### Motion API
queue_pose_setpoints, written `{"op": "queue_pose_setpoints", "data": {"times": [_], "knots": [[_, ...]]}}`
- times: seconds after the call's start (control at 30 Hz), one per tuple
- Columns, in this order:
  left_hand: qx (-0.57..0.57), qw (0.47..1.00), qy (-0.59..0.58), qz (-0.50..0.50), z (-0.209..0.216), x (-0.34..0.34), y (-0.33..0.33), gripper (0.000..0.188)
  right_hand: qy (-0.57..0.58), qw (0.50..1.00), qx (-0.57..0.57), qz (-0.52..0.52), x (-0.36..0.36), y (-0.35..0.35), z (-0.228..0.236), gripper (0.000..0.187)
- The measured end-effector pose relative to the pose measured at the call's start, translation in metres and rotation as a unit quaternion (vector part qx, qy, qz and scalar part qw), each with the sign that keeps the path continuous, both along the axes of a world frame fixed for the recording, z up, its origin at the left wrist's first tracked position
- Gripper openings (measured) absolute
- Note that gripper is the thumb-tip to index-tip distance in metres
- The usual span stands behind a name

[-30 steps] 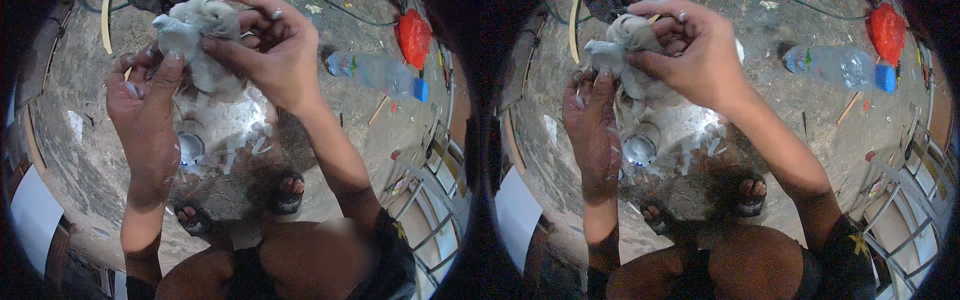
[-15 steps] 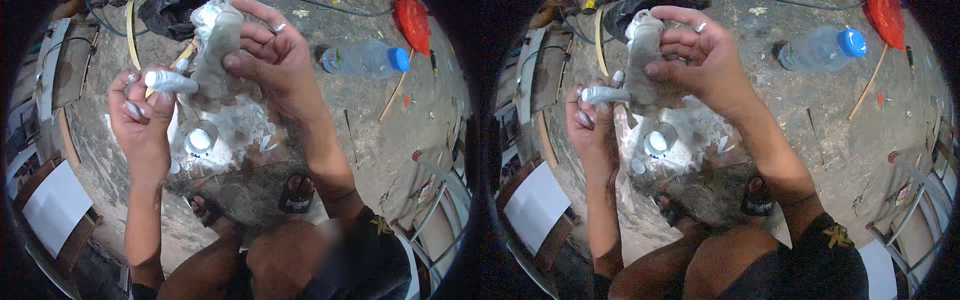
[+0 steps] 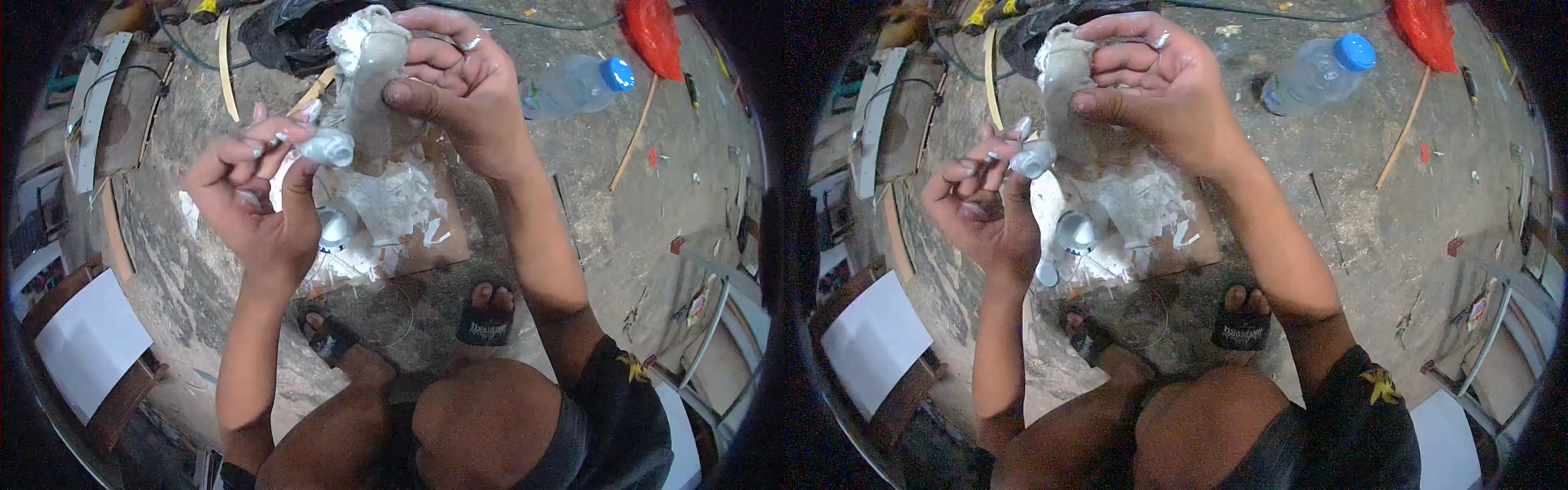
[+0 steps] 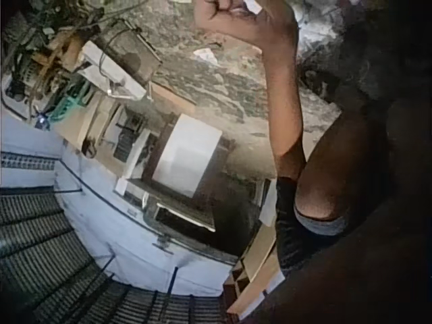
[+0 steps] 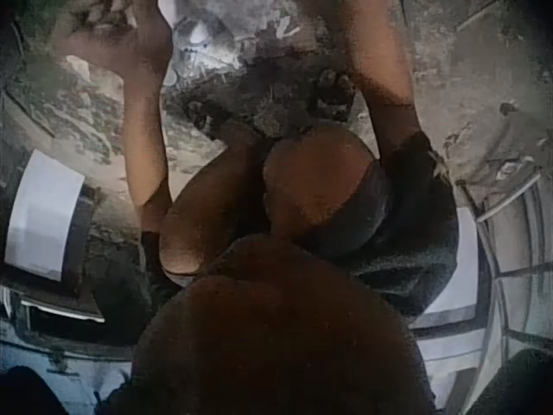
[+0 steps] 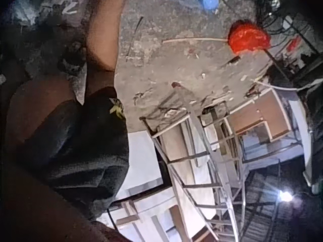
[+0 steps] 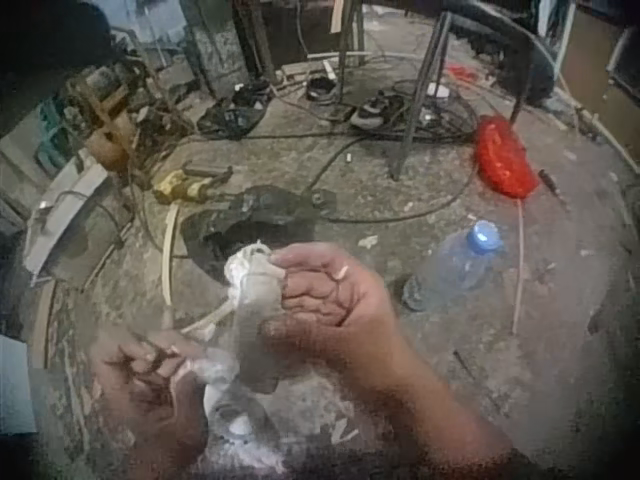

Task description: The person mixes a white substance in a small container with a stick, adds water from a bottle, applies the mixture to a plastic pipe fitting, and wipes the fitting with a cloth.

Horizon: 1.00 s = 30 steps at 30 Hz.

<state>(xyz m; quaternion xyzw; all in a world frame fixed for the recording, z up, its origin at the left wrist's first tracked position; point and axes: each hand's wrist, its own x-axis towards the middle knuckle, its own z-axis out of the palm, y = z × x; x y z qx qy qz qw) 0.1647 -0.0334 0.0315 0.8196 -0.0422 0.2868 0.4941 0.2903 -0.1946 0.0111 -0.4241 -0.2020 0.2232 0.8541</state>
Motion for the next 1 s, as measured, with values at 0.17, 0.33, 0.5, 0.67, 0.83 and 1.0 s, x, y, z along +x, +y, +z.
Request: {"op": "queue_pose_setpoints", "data": {"times": [0.17,0.33,0.5,0.67,0.83,1.0], "knots": [[0.009,1.000,-0.014,-0.023,-0.003,0.002,-0.002,0.042,-0.032,0.999,0.012,0.005,-0.002,-0.009,0.003,0.045],[0.028,0.999,-0.007,-0.018,-0.002,0.002,-0.004,0.044,-0.069,0.997,-0.003,0.030,-0.002,-0.008,0.015,0.039],[-0.063,0.995,0.070,0.029,0.005,0.000,-0.012,0.052,-0.099,0.984,-0.045,0.141,0.008,-0.004,0.021,0.030],[-0.178,0.972,0.150,0.031,0.009,-0.001,-0.010,0.060,-0.161,0.963,-0.060,0.208,0.021,0.000,0.027,0.027],[-0.214,0.953,0.211,0.014,0.020,0.002,-0.011,0.066,-0.215,0.927,-0.082,0.296,0.038,0.008,0.029,0.025],[-0.238,0.946,0.221,0.011,0.022,0.003,-0.011,0.067,-0.322,0.873,-0.114,0.350,0.047,0.003,0.060,0.036]]}}
